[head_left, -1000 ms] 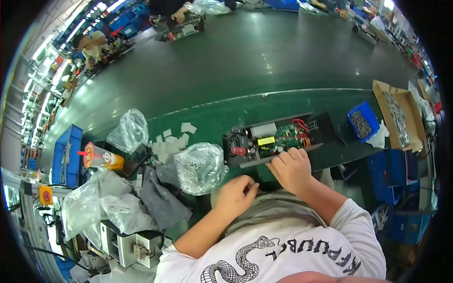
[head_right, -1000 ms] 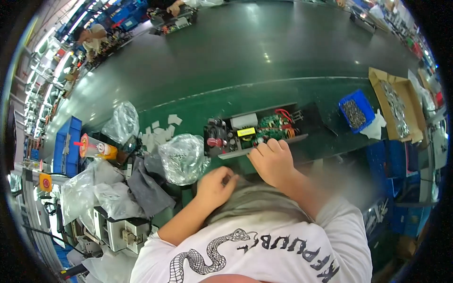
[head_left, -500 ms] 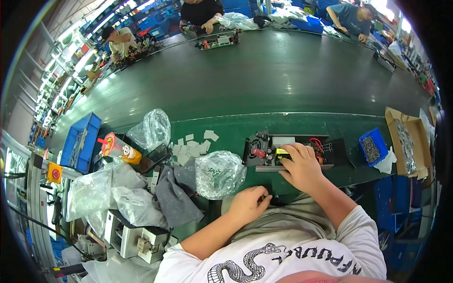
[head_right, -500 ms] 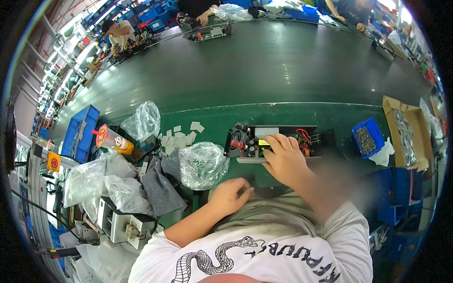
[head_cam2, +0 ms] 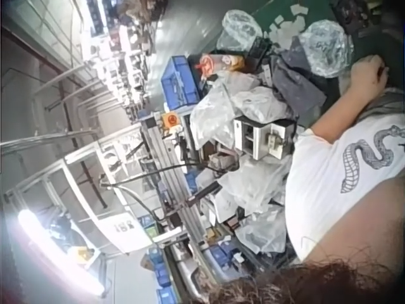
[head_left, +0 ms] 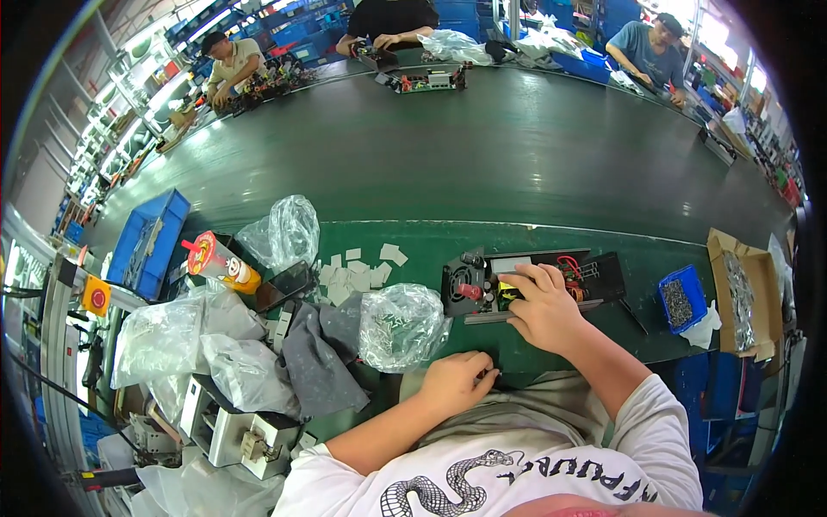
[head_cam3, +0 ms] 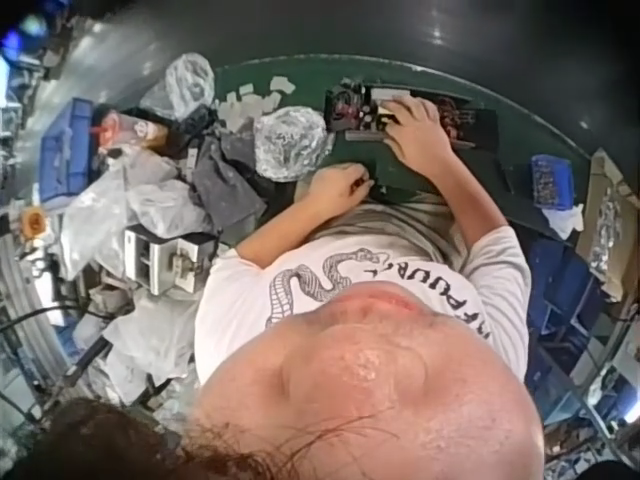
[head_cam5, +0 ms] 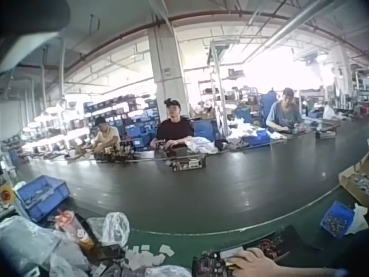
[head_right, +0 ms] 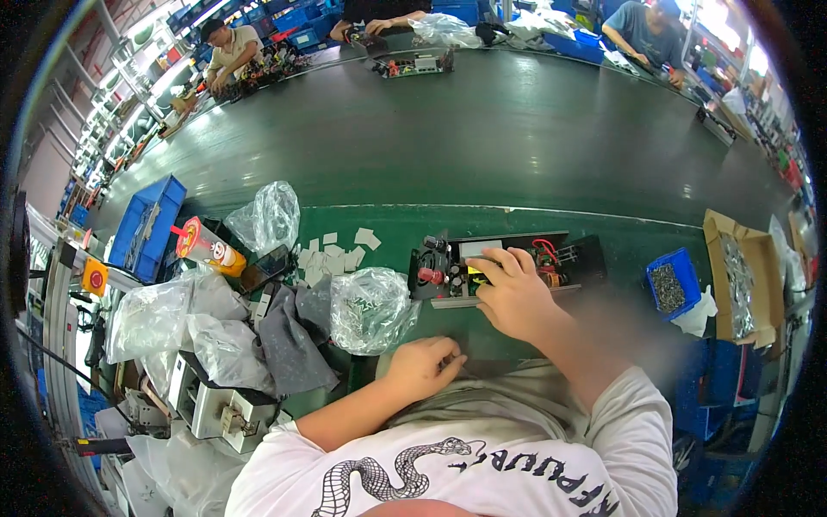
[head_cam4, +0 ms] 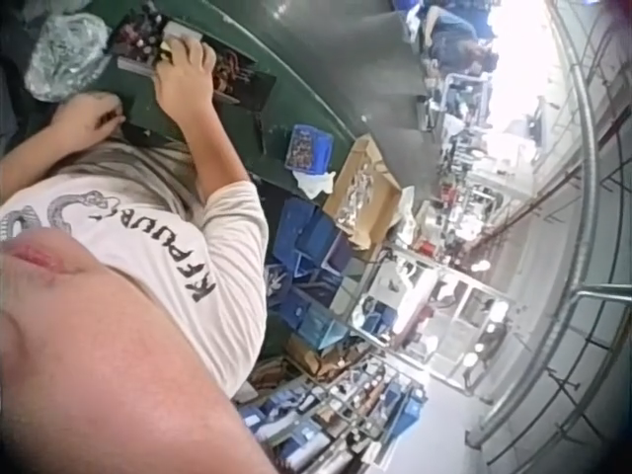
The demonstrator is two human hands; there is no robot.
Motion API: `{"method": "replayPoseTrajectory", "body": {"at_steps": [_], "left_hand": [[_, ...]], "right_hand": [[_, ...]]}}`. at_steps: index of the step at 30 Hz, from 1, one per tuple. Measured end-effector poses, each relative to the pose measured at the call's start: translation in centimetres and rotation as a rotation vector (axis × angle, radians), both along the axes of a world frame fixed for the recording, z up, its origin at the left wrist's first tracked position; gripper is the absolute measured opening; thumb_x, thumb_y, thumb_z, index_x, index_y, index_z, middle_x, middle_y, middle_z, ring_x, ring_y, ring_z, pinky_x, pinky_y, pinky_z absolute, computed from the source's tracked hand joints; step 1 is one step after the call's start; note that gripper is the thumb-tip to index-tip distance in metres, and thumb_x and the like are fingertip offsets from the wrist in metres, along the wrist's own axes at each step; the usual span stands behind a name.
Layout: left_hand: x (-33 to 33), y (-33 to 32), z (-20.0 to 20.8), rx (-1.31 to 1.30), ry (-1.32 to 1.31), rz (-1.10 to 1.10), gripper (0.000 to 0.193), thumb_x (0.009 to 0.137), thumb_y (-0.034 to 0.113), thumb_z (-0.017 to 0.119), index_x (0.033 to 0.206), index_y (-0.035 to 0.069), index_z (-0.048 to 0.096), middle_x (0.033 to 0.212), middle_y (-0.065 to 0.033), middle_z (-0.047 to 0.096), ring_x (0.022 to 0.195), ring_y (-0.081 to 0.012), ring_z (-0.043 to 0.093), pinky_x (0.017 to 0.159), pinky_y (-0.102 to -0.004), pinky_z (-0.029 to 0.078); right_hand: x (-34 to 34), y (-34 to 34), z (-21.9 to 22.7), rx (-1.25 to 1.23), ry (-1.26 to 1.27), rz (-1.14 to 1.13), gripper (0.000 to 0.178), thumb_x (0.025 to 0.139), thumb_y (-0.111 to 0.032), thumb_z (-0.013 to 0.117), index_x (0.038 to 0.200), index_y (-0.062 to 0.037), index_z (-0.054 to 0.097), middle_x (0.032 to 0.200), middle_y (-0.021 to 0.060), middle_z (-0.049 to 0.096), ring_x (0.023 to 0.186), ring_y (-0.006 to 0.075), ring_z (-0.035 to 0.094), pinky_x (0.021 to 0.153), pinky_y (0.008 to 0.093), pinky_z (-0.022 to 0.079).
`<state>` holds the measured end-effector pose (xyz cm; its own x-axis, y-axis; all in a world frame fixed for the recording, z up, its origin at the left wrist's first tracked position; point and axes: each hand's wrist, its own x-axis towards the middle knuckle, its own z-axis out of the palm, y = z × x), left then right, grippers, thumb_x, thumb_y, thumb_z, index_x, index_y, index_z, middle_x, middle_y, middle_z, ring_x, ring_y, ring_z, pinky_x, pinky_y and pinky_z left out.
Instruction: Assembling internal components and wiring of an electronic device on a factory production line.
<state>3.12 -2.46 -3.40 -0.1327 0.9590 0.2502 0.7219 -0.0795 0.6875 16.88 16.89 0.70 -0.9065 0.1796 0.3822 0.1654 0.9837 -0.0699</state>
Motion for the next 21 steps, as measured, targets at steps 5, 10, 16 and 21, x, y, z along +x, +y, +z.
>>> {"method": "replayPoseTrajectory", "body": {"at_steps": [5,10,16,21], "left_hand": [[-0.1,0.2,0.0,-0.001,-0.087,0.050,0.016,0.087,0.019,0.072,0.081,0.008,0.061,0.074,-0.0087,0.064,0.066,-0.0297,0.066,0.056,-0.0410,0.051],[-0.2,0.7,-0.2,0.003,-0.189,0.091,0.017,0.086,0.019,0.071,0.079,0.008,0.060,0.071,-0.0078,0.062,0.063,-0.0291,0.064,0.055,-0.0412,0.049],[-0.5,0.8,-0.1,0.022,-0.156,0.101,0.018,0.085,0.021,0.071,0.077,0.008,0.061,0.071,-0.0077,0.062,0.064,-0.0284,0.064,0.055,-0.0411,0.049],[-0.4,0.6,-0.4,0.063,-0.152,0.062,0.018,0.086,0.021,0.070,0.078,0.007,0.062,0.072,-0.0090,0.063,0.063,-0.0311,0.064,0.055,-0.0425,0.049]], "right_hand": [[-2.9,4.5,0.4,0.011,-0.034,0.068,0.019,0.072,-0.024,0.080,0.080,-0.0076,0.073,0.138,0.0056,0.057,0.136,0.0326,0.041,0.111,0.0542,0.030],[-6.2,12.8,0.4,0.109,-0.102,0.069,0.024,0.072,-0.026,0.080,0.088,-0.0098,0.076,0.140,0.0052,0.056,0.138,0.0330,0.039,0.111,0.0536,0.029],[-11.8,21.6,1.4,0.228,-0.160,-0.308,0.038,0.075,-0.033,0.081,0.106,-0.0132,0.074,0.144,0.0057,0.051,0.140,0.0310,0.037,0.112,0.0527,0.030],[-16.6,23.1,-2.7,0.160,0.202,-0.991,0.055,0.077,-0.029,0.080,0.129,-0.0175,0.063,0.148,0.0089,0.046,0.140,0.0317,0.037,0.111,0.0530,0.032]]}}
